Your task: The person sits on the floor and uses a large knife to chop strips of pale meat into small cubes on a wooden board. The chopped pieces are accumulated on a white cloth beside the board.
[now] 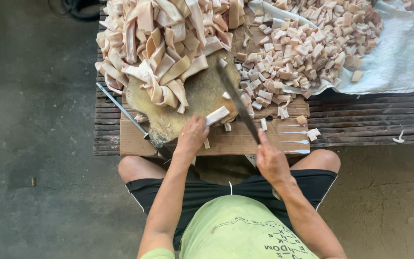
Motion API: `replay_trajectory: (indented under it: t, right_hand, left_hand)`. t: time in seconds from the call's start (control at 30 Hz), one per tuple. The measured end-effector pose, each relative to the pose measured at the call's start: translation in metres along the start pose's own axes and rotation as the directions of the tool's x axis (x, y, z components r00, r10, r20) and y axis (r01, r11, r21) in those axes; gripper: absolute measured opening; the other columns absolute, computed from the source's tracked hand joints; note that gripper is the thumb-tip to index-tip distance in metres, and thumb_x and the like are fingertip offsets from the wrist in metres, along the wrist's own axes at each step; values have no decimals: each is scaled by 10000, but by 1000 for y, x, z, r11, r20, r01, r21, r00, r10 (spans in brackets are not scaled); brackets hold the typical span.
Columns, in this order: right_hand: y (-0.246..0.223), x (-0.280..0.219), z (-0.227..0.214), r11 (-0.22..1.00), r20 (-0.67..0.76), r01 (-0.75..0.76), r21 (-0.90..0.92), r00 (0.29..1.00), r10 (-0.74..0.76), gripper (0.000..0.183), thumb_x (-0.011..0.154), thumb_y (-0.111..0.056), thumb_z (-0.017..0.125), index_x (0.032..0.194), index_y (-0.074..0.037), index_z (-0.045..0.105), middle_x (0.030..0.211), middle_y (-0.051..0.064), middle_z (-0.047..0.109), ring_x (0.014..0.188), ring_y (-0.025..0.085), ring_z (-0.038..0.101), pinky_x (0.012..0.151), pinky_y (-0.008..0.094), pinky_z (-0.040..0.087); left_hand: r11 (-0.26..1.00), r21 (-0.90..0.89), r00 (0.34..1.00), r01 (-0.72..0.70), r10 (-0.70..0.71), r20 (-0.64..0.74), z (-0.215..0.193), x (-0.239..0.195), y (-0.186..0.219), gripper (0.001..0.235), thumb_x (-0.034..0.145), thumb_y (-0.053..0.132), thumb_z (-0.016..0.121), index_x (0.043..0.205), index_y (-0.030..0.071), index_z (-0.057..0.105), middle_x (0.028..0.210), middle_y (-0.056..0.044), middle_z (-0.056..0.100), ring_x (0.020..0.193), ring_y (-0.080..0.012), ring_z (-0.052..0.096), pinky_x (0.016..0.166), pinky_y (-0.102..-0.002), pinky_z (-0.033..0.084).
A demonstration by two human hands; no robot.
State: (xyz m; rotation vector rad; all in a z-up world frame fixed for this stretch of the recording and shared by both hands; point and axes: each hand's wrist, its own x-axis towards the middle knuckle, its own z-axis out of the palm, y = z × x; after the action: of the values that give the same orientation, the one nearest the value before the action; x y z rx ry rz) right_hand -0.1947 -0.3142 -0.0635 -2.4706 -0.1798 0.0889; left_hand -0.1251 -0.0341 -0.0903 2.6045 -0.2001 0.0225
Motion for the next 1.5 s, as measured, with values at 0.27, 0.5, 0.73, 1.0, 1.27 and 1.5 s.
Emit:
replay_trajectory:
  t: [0.27, 0.5, 0.73, 1.0, 1.27, 1.5]
  right_hand:
    - [-11, -15, 0, 921, -392, 388, 39, 854, -343, 591, 1033, -18, 583, 1584, -60, 377, 819, 170, 697, 625, 255, 692, 552, 371, 575]
    - [0, 2, 3, 980, -158, 181, -80, 969, -192, 642, 976, -45, 614, 1579, -80, 395, 658, 142, 645, 535, 276, 628, 517, 428, 525]
    - [1, -13, 1, 921, -436, 389, 28, 834, -339, 578, 1067, -24, 562, 1605, -69, 355, 785, 122, 672, 611, 212, 666, 523, 364, 569]
    - [-2, -5, -2, 991, -100, 128, -34, 986, -131, 657, 963, -50, 592, 1582, -32, 375, 638, 140, 654, 507, 252, 620, 489, 421, 522]
    - [-18, -15, 0, 937, -324, 349, 23, 889, -323, 618, 972, -14, 592, 1558, -52, 397, 864, 233, 727, 658, 343, 706, 588, 423, 578]
    - [-11, -10, 2, 996, -6, -84, 25, 996, 85, 640, 955, -67, 607, 1546, -1, 371, 811, 274, 703, 752, 469, 691, 699, 547, 538]
  left_hand:
    - [999, -52, 999, -15, 13, -38, 12, 11, 4, 222, 906, 199, 696, 1056, 36, 679, 1063, -163, 661, 1023, -369, 642, 871, -473, 527]
    - [1000, 3, 998, -6, 6, -62, 16, 17, 6, 208, 919, 225, 689, 1022, 46, 665, 1043, -153, 674, 1036, -357, 644, 865, -474, 532]
    - [998, -66, 999, 12, -14, -36, 22, 22, 16, 218, 929, 213, 693, 1059, 44, 646, 1084, -149, 683, 1044, -358, 642, 872, -475, 532]
    - [1000, -24, 999, 18, -19, -45, 32, 36, 22, 232, 925, 232, 698, 1031, 37, 628, 1079, -143, 670, 1068, -349, 636, 872, -476, 526]
    - [997, -38, 998, 60, -60, 1, 23, 29, 20, 333, 896, 270, 745, 1102, 39, 620, 1107, -156, 656, 1073, -348, 631, 920, -457, 524]
    - [924, 120, 903, 364, -318, -289, -7, 31, -7, 674, 876, 376, 798, 1344, 1, 489, 1256, -212, 537, 1124, -368, 533, 958, -501, 456]
